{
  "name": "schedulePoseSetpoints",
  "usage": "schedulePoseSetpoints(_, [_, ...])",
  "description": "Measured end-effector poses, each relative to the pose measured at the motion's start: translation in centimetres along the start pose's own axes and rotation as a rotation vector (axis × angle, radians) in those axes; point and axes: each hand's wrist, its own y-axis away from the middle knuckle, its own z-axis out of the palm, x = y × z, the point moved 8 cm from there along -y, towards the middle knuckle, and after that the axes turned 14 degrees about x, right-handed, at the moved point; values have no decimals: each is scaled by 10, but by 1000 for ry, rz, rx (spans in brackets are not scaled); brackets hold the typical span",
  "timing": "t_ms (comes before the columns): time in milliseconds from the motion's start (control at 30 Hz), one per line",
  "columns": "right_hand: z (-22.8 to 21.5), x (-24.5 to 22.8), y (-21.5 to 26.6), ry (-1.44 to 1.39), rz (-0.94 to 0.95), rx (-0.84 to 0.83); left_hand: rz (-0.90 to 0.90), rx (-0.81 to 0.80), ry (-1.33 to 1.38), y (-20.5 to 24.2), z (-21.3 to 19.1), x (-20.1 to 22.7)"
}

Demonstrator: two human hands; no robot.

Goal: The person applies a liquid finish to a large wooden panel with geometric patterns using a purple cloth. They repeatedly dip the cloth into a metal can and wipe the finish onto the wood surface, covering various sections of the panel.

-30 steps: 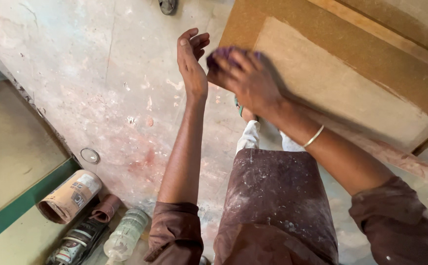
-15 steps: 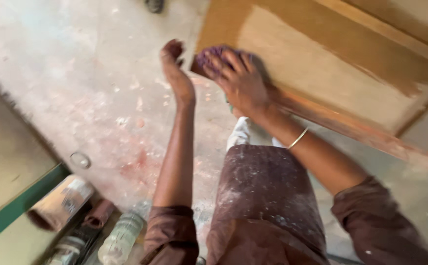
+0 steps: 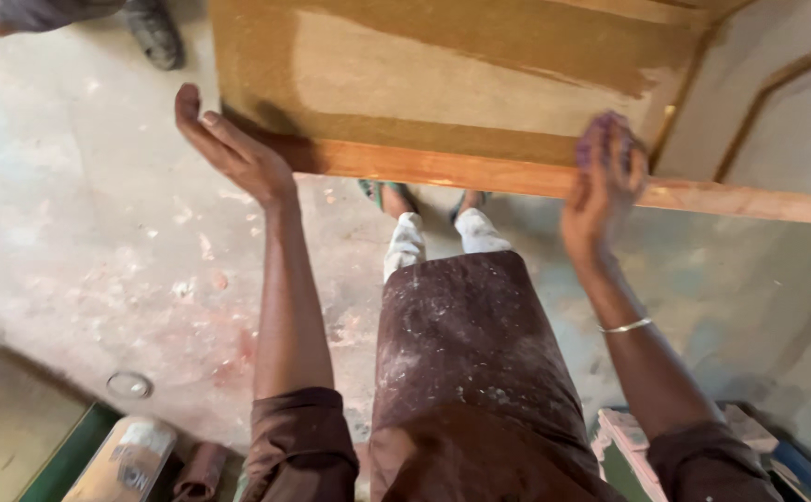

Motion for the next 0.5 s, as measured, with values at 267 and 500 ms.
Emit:
schedulePoseSetpoints(267, [164,-314,-35,-375,-371,-244,-250,-30,204,-14,-15,-40])
schedulePoseSetpoints(500, [143,-256,-43,-177,-499,-332,-267,-117,242,-8,-4,-19])
